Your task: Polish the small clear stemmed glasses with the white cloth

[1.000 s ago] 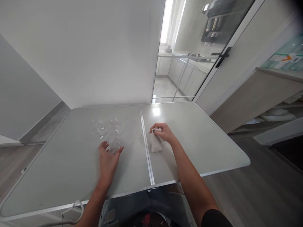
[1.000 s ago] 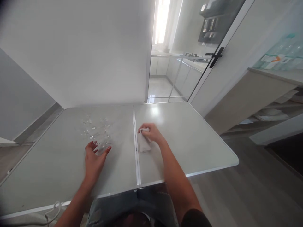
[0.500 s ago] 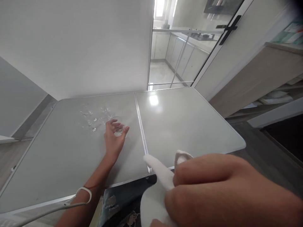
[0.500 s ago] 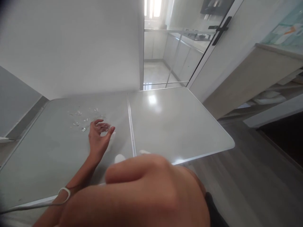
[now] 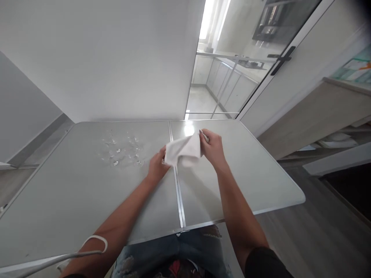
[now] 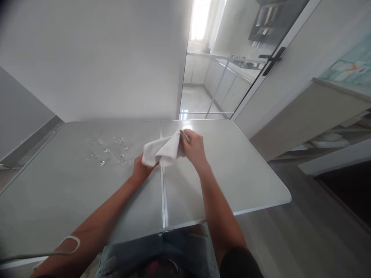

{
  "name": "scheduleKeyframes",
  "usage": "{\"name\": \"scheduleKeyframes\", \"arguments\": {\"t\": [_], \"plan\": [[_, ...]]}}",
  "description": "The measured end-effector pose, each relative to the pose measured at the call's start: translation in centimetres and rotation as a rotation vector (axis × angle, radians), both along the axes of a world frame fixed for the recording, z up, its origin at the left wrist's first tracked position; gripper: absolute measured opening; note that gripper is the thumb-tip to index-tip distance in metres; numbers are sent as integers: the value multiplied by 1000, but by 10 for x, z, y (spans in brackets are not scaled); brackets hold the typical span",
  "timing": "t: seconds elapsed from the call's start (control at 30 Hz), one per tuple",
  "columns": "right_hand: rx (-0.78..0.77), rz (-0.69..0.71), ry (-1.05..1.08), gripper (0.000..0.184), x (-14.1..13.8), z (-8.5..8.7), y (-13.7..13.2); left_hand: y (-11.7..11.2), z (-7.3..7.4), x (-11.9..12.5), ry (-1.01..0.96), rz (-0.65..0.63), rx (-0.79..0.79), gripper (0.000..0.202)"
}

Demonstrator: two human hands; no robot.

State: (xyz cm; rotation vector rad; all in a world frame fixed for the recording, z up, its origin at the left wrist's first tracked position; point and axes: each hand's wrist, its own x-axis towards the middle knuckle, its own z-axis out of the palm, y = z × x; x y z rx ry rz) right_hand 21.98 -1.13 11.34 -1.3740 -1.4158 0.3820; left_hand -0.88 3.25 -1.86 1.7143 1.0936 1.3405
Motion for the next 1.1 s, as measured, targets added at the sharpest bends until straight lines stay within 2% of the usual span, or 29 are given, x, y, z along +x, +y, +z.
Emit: {"name": "scheduleKeyframes", "arguments": {"t": [0.07, 0.1, 0.17, 0.27, 0.37, 0.43, 0.47, 0.53, 0.6, 0.67, 0.73, 0.83, 0.97, 1.03, 1.1], "plan": [[-110, -268, -40, 44, 8, -34, 25, 2, -4, -2, 45, 15, 44, 63], [-168, -359, -9, 45, 10, -49, 32, 3, -6, -3, 78, 23, 68, 65], [-245, -379, 113, 44, 10, -70, 36, 5, -9, -2, 146, 43, 100, 70], [-216, -147, 235, 41, -2, -80, 30, 5, -11, 1, 221, 49, 124, 73], [-144, 170, 104, 37, -15, -74, 21, 3, -12, 4, 275, 12, 134, 73], [-133, 375, 9, 23, -18, -70, 16, 2, -13, 5, 292, 5, 128, 74], [-140, 459, -8, 26, -17, -70, 14, 2, -14, 5, 294, 3, 131, 74], [-178, 596, -23, 52, -15, -71, 12, 1, -16, 4, 303, -24, 162, 72], [-212, 694, -70, 68, -14, -74, 12, -1, -19, 4, 341, -51, 210, 69], [-207, 755, -117, 74, -14, -79, 14, -4, -19, 5, 391, -51, 238, 66], [-166, 765, -77, 74, -16, -83, 16, -7, -18, 6, 387, -34, 215, 67], [-102, 711, 68, 66, -18, -86, 17, -13, -12, 9, 181, -145, 29, 71], [-69, 628, 249, 60, -16, -90, 16, -16, -2, 8, -222, -559, -421, 71], [-82, 601, 336, 57, -17, -93, 16, -13, 2, 6, -345, -758, -607, 59], [-99, 576, 398, 55, -18, -96, 18, -11, 5, 4, -388, -894, -764, 49]]}}
